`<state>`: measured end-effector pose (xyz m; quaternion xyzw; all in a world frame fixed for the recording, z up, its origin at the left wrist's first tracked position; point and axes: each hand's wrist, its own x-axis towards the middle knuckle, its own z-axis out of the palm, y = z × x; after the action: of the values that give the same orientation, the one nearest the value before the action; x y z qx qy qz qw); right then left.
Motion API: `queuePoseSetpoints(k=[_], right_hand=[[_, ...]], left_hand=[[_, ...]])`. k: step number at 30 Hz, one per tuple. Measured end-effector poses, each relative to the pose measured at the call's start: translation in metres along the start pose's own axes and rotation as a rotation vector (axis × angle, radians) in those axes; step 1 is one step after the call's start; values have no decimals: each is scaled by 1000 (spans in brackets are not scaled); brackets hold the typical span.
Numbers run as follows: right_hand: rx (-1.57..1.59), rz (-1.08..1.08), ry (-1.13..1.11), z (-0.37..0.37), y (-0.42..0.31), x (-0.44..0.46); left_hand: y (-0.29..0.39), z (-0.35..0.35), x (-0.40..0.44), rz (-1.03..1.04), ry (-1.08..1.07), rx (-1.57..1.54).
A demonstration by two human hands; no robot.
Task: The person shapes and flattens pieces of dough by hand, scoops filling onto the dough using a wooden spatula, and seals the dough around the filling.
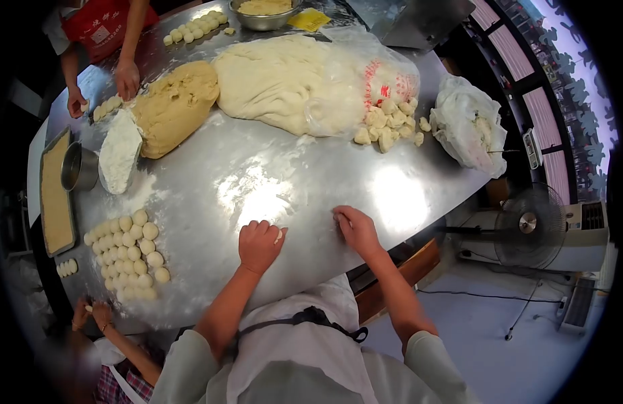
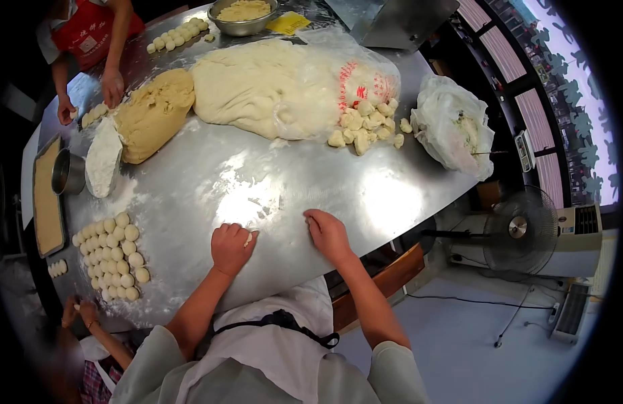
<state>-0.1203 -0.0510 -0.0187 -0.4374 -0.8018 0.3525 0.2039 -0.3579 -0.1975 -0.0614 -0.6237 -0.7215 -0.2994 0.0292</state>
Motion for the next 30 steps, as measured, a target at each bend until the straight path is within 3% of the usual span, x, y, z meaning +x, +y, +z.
queuePoseSetpoints(k=[11, 13, 16, 25, 30], right_hand=[[-157, -277, -6, 7, 38, 60], [-118, -446, 11, 14, 54, 69], [10, -478, -104, 6, 58, 74], [151, -689, -298, 4, 64, 80], [164, -749, -323, 6, 65, 79]], left_hand=[[6, 6, 3, -35, 41, 68], [1, 7, 6, -95, 25, 130], [16, 2, 2, -265, -153, 180], [89, 2, -8, -709, -74, 289], [76, 11, -91, -1109, 537, 406]])
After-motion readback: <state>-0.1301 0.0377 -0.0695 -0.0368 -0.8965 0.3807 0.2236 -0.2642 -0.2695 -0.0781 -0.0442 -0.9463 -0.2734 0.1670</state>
